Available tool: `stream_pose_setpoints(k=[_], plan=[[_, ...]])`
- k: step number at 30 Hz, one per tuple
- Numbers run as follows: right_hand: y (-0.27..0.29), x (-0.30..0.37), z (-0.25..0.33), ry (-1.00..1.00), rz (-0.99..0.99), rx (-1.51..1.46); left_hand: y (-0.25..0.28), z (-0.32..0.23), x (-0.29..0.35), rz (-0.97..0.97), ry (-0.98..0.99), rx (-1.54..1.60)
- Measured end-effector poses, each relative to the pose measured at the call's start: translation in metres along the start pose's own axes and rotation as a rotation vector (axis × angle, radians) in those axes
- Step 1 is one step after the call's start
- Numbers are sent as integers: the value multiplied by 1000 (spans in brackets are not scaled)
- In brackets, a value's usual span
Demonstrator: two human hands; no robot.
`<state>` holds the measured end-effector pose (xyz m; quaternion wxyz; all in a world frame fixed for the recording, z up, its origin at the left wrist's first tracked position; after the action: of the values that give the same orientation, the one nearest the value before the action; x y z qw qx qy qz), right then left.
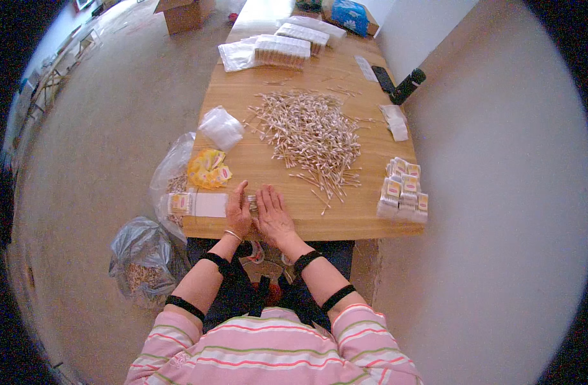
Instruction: The recorder is packaging cotton swabs into small plastic bags and organizing them into stacks on a table.
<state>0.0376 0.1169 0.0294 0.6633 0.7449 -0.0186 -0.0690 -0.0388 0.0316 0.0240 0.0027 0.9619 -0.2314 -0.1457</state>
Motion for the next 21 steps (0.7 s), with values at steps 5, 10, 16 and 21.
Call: stream_pose_setpoints(k=[5,10,16,21], plan=[[0,-9,-5,-25,-8,14,1,0,-2,-69,19,23],[5,15,5,5,68,-11,5,4,0,-97,-10,38],[4,17,4,32,100,8,5,8,-1,-88,25,37],[2,2,-5,3,33,31,3,4,-4,-87,44,68]])
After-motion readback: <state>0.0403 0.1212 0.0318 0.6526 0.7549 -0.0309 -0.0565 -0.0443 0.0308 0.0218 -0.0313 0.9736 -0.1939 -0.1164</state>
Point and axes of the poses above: each hand's wrist, its own x-axis away from the middle knuckle, its own y-axis out of the back of the hand, z = x × y, the point moved 5 cm from there along -x, towards the middle knuckle, and after that the axes turned 15 degrees about x, right-handed, at the moved point
